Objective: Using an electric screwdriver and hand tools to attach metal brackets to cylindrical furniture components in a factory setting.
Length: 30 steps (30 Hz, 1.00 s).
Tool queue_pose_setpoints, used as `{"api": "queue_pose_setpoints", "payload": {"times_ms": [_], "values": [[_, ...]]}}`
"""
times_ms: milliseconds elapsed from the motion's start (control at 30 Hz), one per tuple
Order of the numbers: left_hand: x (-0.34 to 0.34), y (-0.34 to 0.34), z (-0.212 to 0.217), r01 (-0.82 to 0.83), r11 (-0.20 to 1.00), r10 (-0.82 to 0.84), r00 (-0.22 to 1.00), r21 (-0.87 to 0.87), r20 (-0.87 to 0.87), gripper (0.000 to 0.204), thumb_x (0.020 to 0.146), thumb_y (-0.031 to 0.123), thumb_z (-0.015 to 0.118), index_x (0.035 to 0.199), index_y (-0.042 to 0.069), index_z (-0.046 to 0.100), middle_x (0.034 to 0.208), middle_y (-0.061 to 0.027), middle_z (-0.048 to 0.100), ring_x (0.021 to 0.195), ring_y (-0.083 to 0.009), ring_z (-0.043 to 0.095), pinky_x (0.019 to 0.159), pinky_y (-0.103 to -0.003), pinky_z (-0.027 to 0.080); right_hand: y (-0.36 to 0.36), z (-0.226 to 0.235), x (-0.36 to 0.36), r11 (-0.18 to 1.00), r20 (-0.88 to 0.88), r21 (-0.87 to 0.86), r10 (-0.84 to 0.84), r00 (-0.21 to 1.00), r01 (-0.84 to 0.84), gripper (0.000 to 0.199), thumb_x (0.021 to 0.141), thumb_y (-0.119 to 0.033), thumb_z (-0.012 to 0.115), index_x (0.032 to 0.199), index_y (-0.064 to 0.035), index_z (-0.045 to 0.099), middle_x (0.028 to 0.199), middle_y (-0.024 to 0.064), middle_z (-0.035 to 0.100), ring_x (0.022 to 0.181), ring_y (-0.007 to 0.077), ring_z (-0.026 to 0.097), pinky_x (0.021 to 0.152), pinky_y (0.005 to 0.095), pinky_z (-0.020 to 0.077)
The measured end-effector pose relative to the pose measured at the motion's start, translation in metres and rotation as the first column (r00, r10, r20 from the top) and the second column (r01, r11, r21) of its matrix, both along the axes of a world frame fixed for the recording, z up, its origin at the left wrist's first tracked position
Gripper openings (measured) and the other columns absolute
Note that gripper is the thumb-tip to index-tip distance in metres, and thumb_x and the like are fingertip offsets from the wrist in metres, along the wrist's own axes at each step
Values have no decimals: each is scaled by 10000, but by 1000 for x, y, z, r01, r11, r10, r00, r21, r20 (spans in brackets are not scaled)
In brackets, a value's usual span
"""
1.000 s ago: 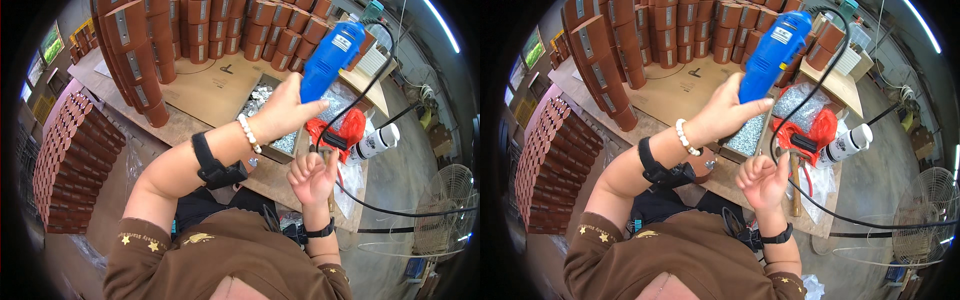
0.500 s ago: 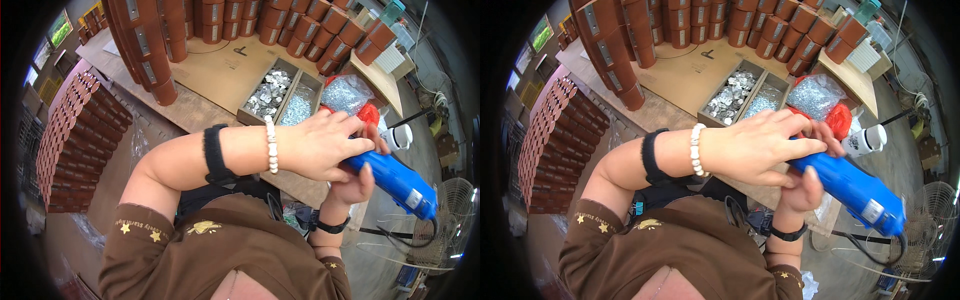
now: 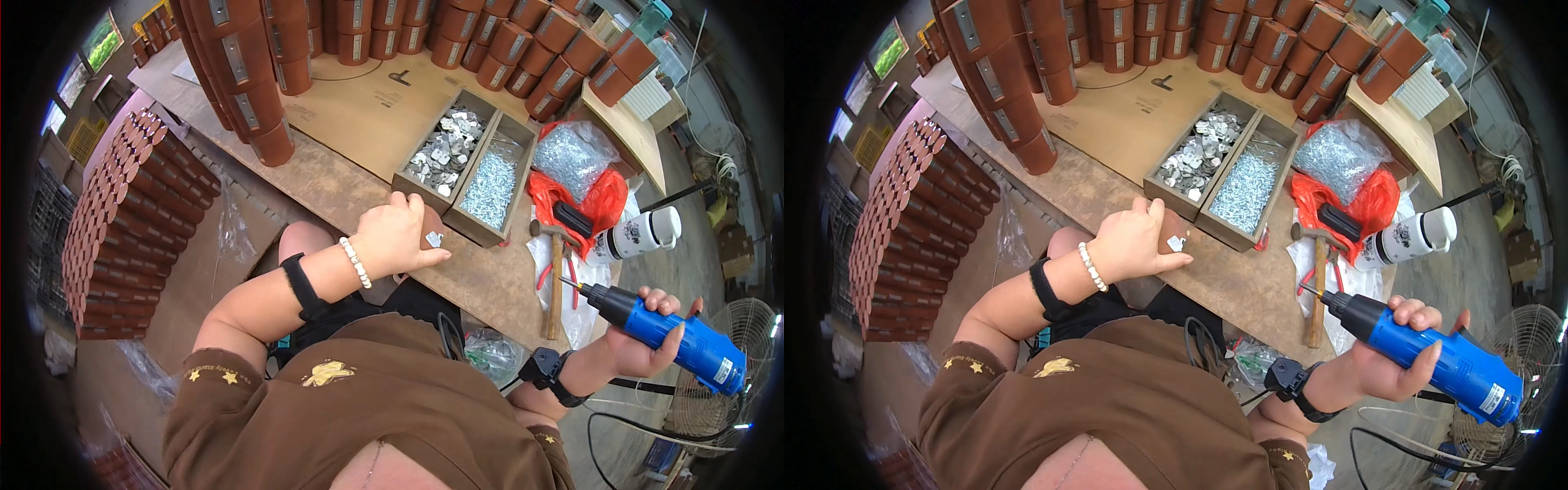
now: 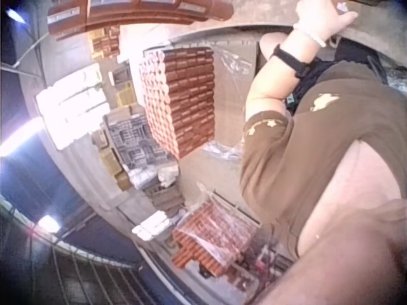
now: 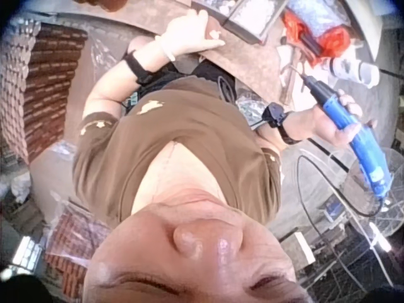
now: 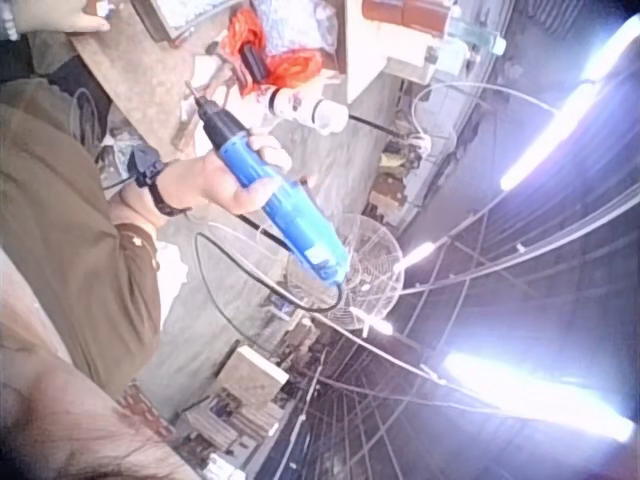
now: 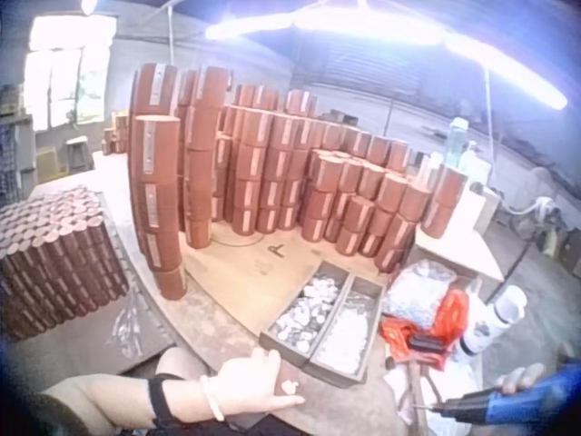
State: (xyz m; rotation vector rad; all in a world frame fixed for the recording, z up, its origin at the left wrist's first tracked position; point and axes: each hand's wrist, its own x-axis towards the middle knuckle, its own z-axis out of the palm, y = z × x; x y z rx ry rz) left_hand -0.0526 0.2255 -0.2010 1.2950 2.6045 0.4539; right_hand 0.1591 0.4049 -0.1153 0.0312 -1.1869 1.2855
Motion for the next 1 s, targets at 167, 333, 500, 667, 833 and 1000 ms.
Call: {"api": "queue_pose_setpoints", "payload": {"times_ms": [167,333,500,667,833,1000], "values": [[-13,6,2,304,946,-305,952,112,-12,591,574,333,641,1039,18,456,959,-199,449,748,-360,546,678,-388,464,-3,-8,-10,998,51,62,10,999,-13,525,769,-214,456,1210,-8,258,742,104,497,656,199,478,663,375,401],[-24,10,4,553,817,-564,825,164,26,669,515,149,636,1140,75,410,1157,-173,324,1021,-377,385,823,-412,396,-2,-12,-7,999,78,47,4,997,-7,535,768,-211,459,1208,7,247,736,106,496,639,200,479,656,375,404],[11,-2,-12,204,929,-213,977,309,-4,762,570,157,658,1231,74,288,1172,-230,287,1060,-393,347,880,-420,355,3,-17,-2,1000,58,-30,-6,998,8,506,775,-205,453,1201,3,276,739,102,488,644,197,470,659,366,403],[5,5,-25,0,940,-63,982,340,176,778,566,187,680,1222,40,288,1149,-211,317,1054,-379,366,888,-404,347,8,-23,-1,982,27,-125,145,989,-140,480,782,-201,445,1196,-3,306,749,98,472,664,189,464,668,362,409],[-22,20,-17,414,763,-579,779,496,241,812,518,118,689,1234,84,307,1154,-157,368,1093,-313,362,933,-378,308,10,-24,-3,966,11,-159,210,978,-206,468,785,-201,441,1191,-1,324,748,98,468,665,185,462,675,361,414],[-30,47,-2,652,660,-747,623,372,234,807,497,71,669,1235,107,344,1194,-135,380,1119,-289,347,960,-370,271,9,-23,0,971,52,-150,196,979,-186,479,786,-191,435,1204,0,300,747,102,467,652,188,460,667,364,411]]}}
